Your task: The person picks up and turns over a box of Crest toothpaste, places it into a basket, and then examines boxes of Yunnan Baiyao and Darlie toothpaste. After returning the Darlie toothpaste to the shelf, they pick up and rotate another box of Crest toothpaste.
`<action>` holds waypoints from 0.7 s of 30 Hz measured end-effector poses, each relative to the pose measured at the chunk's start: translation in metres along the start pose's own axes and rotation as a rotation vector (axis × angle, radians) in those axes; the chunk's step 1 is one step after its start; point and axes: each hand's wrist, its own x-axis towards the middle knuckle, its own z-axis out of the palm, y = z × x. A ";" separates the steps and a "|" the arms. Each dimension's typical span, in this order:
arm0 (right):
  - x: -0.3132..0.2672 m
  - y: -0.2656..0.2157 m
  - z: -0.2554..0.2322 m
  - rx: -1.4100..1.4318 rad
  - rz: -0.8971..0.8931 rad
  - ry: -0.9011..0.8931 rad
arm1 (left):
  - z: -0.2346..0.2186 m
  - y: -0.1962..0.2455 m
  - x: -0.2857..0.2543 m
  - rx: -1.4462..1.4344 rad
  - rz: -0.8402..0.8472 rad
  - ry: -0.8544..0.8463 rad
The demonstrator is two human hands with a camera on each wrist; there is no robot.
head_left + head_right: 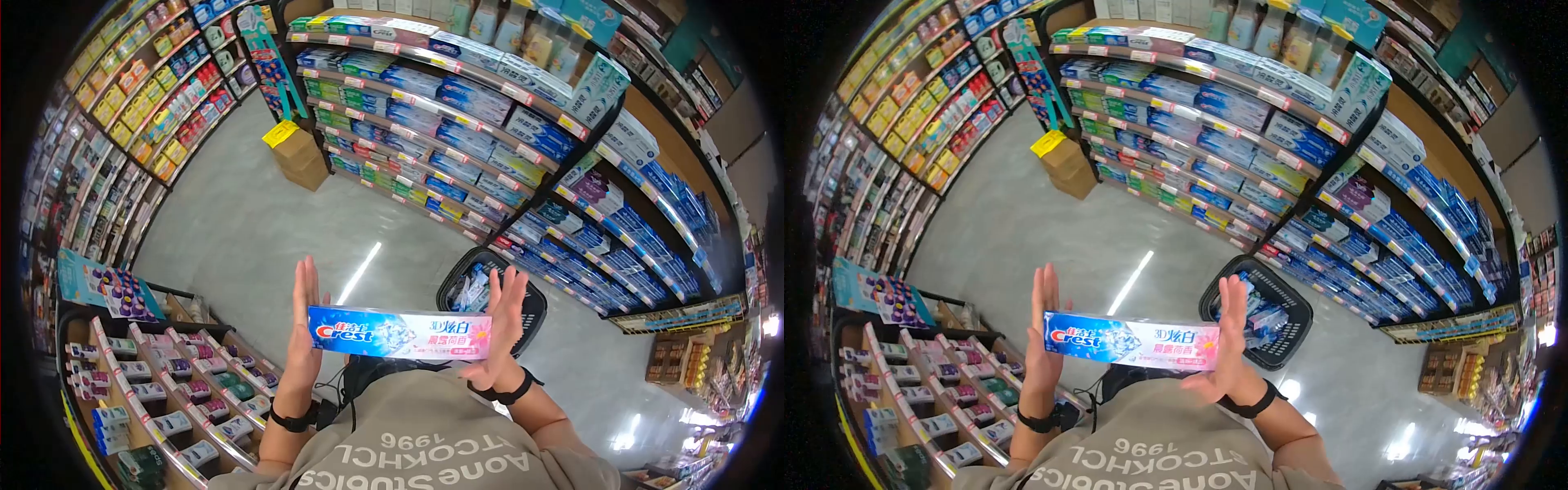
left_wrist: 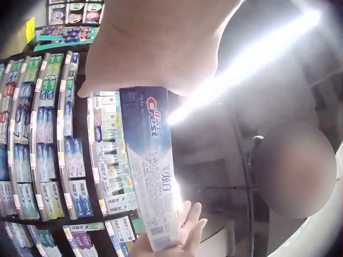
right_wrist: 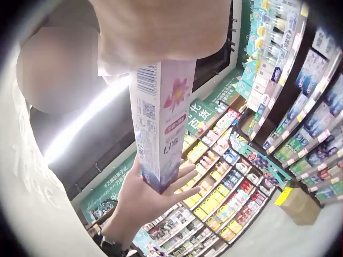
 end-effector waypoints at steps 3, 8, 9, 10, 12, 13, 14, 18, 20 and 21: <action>0.009 0.007 0.009 0.062 -0.003 0.052 | -0.006 0.007 0.002 0.065 0.058 0.011; 0.021 0.002 0.029 0.194 0.181 0.100 | -0.017 0.014 0.005 0.069 0.090 0.043; 0.023 0.003 0.034 0.215 0.210 0.104 | -0.022 0.015 0.006 0.078 0.087 0.047; 0.024 0.004 0.038 0.193 0.236 0.089 | -0.028 0.012 0.006 0.079 0.089 0.032; 0.026 0.007 0.043 0.144 0.282 0.061 | -0.039 0.003 0.011 0.080 0.099 -0.001; 0.026 0.009 0.049 0.142 0.293 0.078 | -0.045 0.005 0.014 0.074 0.073 -0.024; 0.027 0.009 0.055 0.149 0.313 0.099 | -0.052 0.007 0.018 0.067 0.046 -0.048; 0.041 0.013 0.077 0.143 0.351 0.135 | -0.072 0.013 0.035 0.031 0.018 -0.124; 0.043 0.025 0.085 0.154 0.336 0.158 | -0.086 0.020 0.036 0.046 0.026 -0.151; 0.050 0.027 0.088 0.151 0.360 0.162 | -0.088 0.023 0.038 0.050 0.028 -0.163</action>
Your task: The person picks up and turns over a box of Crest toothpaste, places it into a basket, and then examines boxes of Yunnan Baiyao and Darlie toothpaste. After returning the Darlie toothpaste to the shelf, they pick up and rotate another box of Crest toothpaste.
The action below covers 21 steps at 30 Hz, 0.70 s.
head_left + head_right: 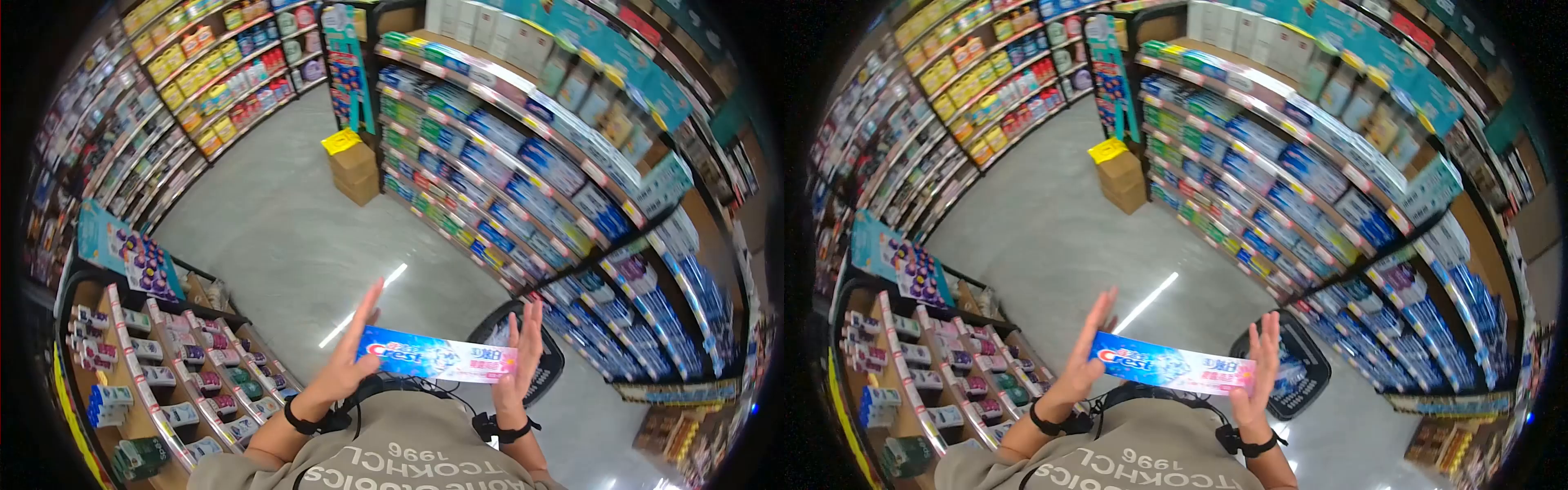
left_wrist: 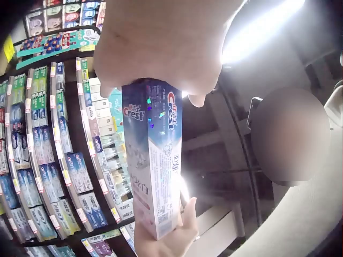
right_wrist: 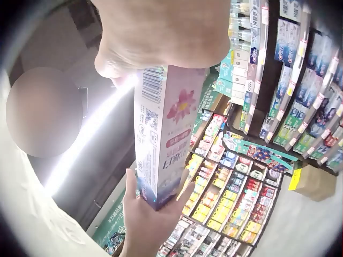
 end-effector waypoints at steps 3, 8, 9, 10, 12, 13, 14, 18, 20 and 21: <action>0.018 -0.003 0.012 0.011 0.022 -0.007 | -0.013 -0.001 0.006 -0.036 0.017 -0.022; 0.037 0.000 0.045 -0.041 0.046 -0.030 | -0.044 -0.003 0.015 -0.094 -0.035 0.021; 0.038 0.004 0.051 -0.041 0.047 -0.033 | -0.050 -0.001 0.015 -0.101 -0.038 0.027; 0.039 0.006 0.058 -0.035 0.047 -0.047 | -0.057 0.002 0.015 -0.097 -0.019 0.025; 0.045 0.006 0.071 -0.048 0.044 -0.074 | -0.074 0.004 0.015 -0.069 -0.033 0.006; 0.047 0.005 0.076 -0.065 0.043 -0.084 | -0.082 0.004 0.016 -0.056 -0.041 -0.004; 0.052 0.004 0.085 -0.076 0.039 -0.094 | -0.092 -0.005 0.017 -0.048 -0.040 -0.013; 0.067 0.007 0.108 -0.085 0.002 -0.079 | -0.114 0.001 0.021 -0.128 0.003 -0.026; 0.073 0.009 0.118 -0.090 0.029 -0.109 | -0.127 0.004 0.024 -0.088 0.012 -0.039; 0.075 0.009 0.120 -0.102 0.042 -0.119 | -0.131 0.003 0.026 -0.074 0.018 -0.054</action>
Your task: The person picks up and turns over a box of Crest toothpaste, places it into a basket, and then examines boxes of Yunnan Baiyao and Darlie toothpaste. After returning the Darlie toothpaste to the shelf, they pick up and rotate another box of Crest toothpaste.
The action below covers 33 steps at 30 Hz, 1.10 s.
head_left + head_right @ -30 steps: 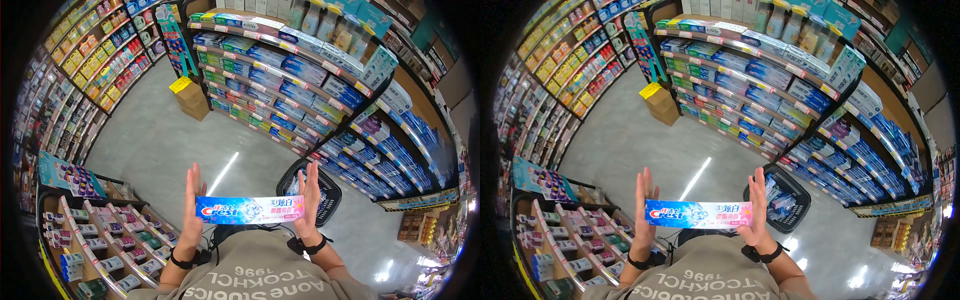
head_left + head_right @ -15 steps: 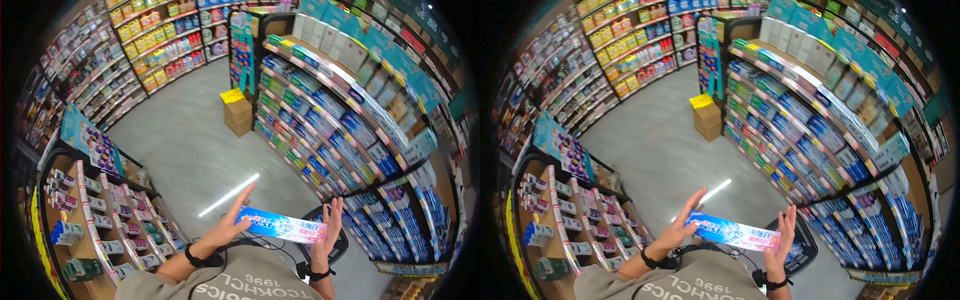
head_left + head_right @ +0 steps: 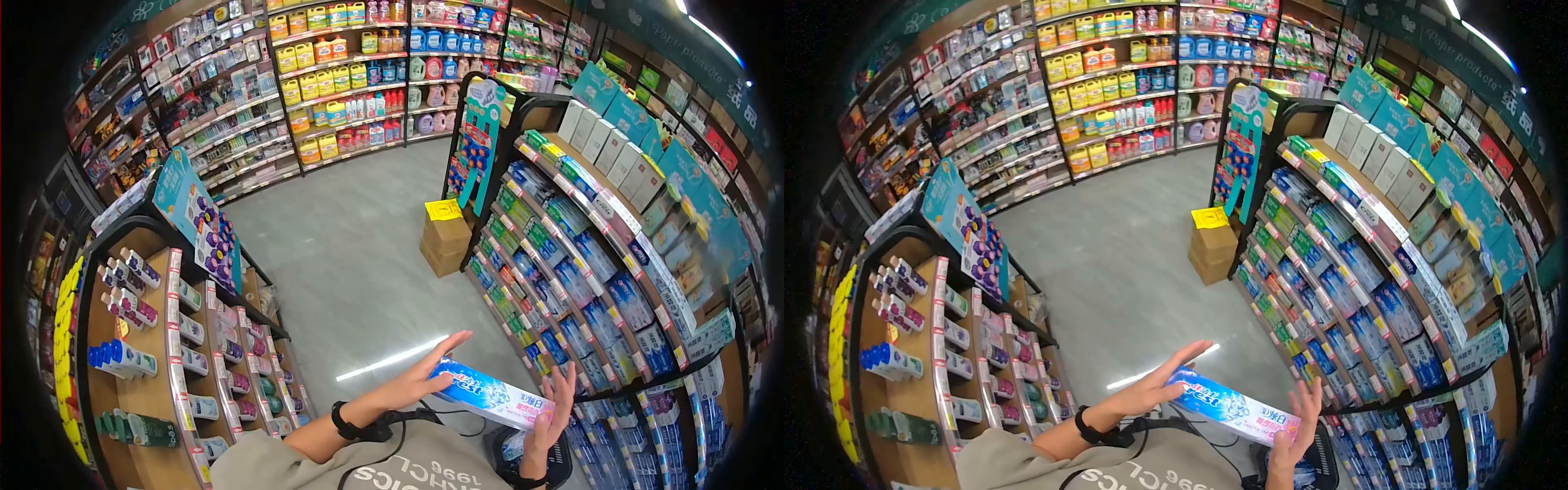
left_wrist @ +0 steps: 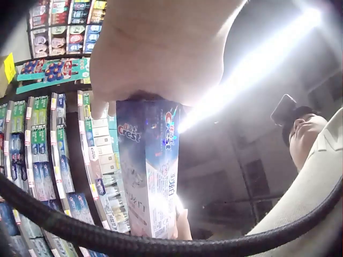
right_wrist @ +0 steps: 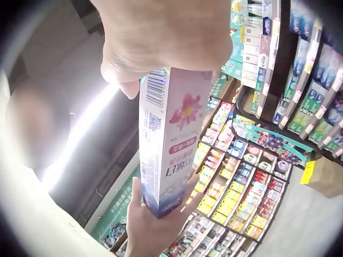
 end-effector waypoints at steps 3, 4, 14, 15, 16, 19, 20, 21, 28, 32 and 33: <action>0.007 0.002 0.009 -0.049 0.020 -0.010 | -0.020 -0.002 0.001 0.062 -0.014 -0.020; 0.011 0.004 0.021 -0.044 0.028 -0.033 | -0.031 0.000 -0.001 0.085 -0.001 -0.020; 0.012 0.021 0.088 0.019 0.006 -0.009 | -0.095 0.009 0.002 0.145 -0.085 -0.125; 0.011 0.022 0.089 0.028 0.025 -0.009 | -0.097 0.009 0.003 0.135 -0.086 -0.120; 0.012 0.024 0.090 0.035 0.038 -0.008 | -0.098 0.010 0.003 0.144 -0.094 -0.134; 0.020 0.032 0.088 0.061 0.041 -0.012 | -0.103 0.010 0.005 0.137 -0.080 -0.120; 0.025 0.035 0.088 0.096 0.063 -0.020 | -0.105 0.011 0.009 0.139 -0.118 -0.126; 0.029 0.037 0.087 0.134 0.097 -0.013 | -0.106 0.014 0.012 0.138 -0.162 -0.135; 0.051 0.053 0.085 0.226 0.182 0.057 | -0.116 0.014 0.033 0.317 -0.087 -0.207; 0.071 0.055 0.079 0.204 0.202 -0.031 | -0.112 0.002 0.044 0.148 -0.084 -0.161; 0.077 0.056 0.074 0.208 0.217 -0.020 | -0.110 0.001 0.050 0.124 -0.144 -0.171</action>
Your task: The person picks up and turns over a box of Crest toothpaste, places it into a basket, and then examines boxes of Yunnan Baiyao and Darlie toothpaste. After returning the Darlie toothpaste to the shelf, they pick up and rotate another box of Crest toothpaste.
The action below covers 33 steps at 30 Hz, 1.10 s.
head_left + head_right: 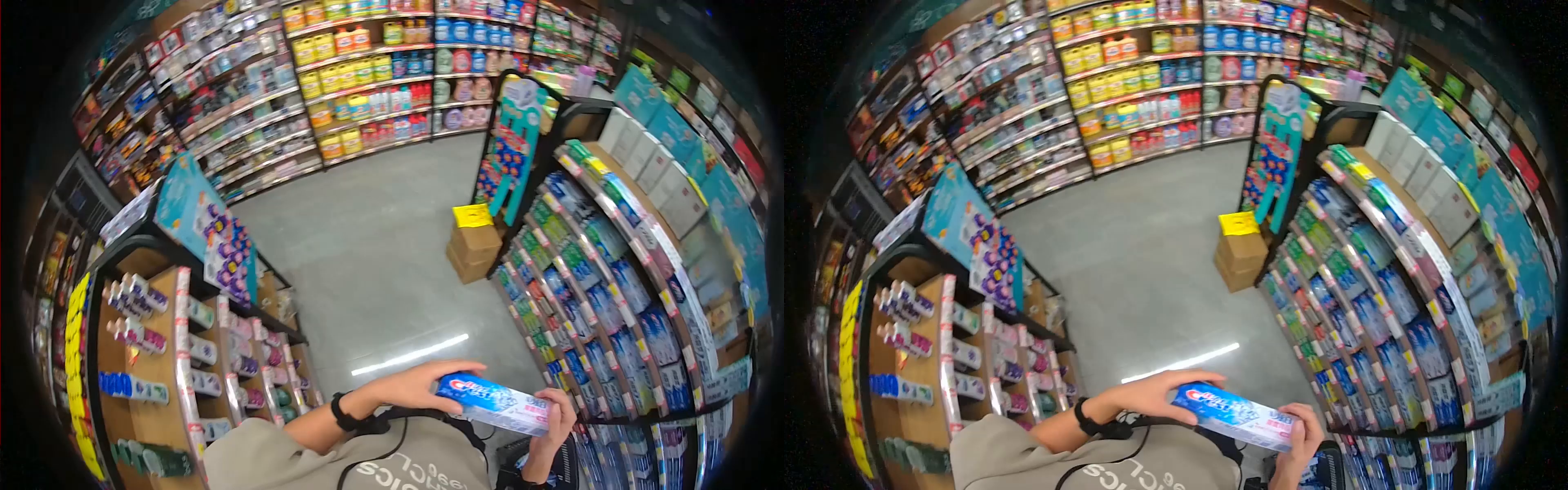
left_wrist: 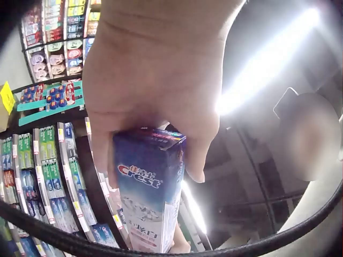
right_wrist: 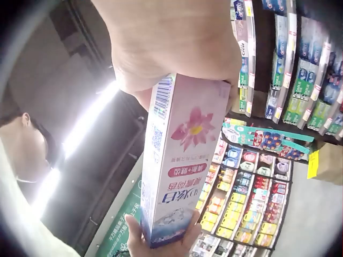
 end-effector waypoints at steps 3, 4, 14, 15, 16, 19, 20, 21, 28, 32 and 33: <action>0.011 0.002 -0.015 0.038 0.060 0.032 | 0.006 0.002 0.024 0.006 -0.068 -0.054; 0.012 0.004 -0.021 0.052 0.080 0.050 | 0.007 0.002 0.033 -0.009 -0.063 -0.063; 0.053 0.000 -0.065 -0.035 0.041 -0.053 | 0.008 0.022 0.105 0.022 -0.029 0.005; 0.057 -0.006 -0.070 -0.018 0.035 -0.038 | 0.012 0.022 0.110 0.003 -0.027 -0.002; 0.059 -0.003 -0.080 -0.013 0.019 -0.058 | 0.014 0.020 0.115 -0.021 -0.016 0.035; 0.072 -0.016 -0.086 -0.019 -0.054 -0.095 | 0.014 0.012 0.128 -0.113 0.021 0.163; 0.077 -0.016 -0.098 0.001 -0.092 -0.179 | 0.012 0.011 0.132 -0.156 0.031 0.215; 0.080 -0.014 -0.104 0.027 -0.080 -0.212 | 0.010 0.010 0.137 -0.200 0.037 0.264; 0.078 -0.020 -0.146 -0.238 -0.062 -0.201 | 0.036 0.005 0.199 -0.273 0.058 0.208; 0.051 -0.014 -0.180 -0.170 -0.091 -0.009 | 0.078 0.003 0.229 -0.182 0.011 0.174; 0.046 -0.012 -0.191 -0.156 -0.073 0.019 | 0.088 0.002 0.241 -0.162 0.027 0.151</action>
